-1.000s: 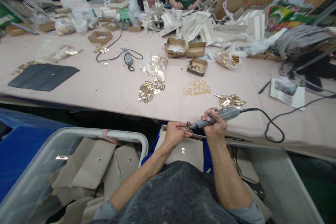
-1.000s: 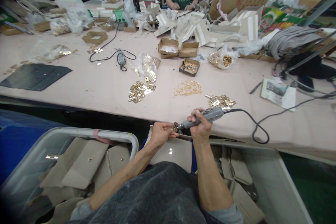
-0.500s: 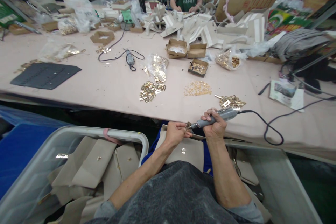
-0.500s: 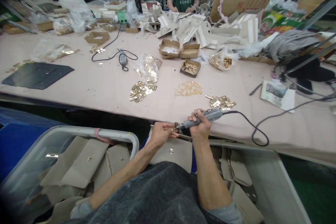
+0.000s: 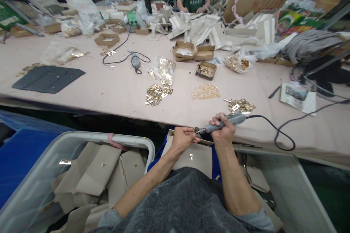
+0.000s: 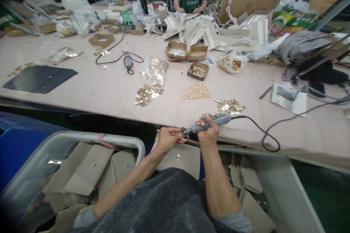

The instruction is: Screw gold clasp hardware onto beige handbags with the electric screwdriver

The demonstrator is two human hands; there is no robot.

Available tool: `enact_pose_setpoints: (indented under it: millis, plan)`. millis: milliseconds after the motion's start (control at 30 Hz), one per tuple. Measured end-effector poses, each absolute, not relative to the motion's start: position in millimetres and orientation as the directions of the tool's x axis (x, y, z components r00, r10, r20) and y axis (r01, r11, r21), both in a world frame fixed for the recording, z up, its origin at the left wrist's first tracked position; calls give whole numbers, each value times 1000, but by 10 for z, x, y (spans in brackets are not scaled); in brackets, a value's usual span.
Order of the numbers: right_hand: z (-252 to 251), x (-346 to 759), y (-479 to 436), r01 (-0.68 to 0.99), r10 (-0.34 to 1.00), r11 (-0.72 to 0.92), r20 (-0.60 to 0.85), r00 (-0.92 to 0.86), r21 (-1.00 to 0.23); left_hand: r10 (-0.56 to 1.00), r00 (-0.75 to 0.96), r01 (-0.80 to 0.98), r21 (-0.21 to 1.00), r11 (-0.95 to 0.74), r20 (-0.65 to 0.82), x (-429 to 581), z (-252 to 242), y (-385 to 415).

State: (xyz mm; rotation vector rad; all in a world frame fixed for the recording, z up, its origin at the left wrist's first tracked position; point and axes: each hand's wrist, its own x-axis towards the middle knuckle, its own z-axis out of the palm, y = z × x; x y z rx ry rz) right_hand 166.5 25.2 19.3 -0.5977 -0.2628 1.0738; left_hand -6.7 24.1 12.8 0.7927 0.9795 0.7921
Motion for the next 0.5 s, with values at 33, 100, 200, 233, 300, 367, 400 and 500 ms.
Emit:
enact_pose_setpoints:
  millis: [33, 100, 200, 233, 300, 367, 400, 500]
  plan:
    - [192, 1667, 252, -745, 882, 338, -83, 464, -575, 853, 343, -206, 854, 477, -394, -62, 125, 242]
    - [192, 1674, 253, -750, 882, 340, -86, 464, -567, 855, 336, -192, 861, 472, -394, -50, 112, 246]
    - [200, 1703, 251, -769, 881, 342, -101, 462, -540, 865, 306, -152, 877, 456, -397, -26, 81, 245]
    - [204, 1718, 249, -774, 880, 345, -105, 464, -531, 869, 296, -140, 883, 449, -395, -17, 71, 243]
    - [217, 1752, 241, -773, 874, 355, -108, 475, -525, 879, 275, -124, 893, 434, -389, 0, 54, 237]
    - [239, 1781, 228, -764, 867, 366, -104, 487, -531, 889, 259, -112, 902, 416, -378, 15, 43, 233]
    - [253, 1791, 219, -761, 866, 369, -100, 490, -534, 893, 255, -104, 908, 406, -371, 23, 39, 232]
    - [306, 1801, 192, -753, 866, 373, -88, 492, -542, 905, 242, -72, 924, 376, -350, 46, 28, 238]
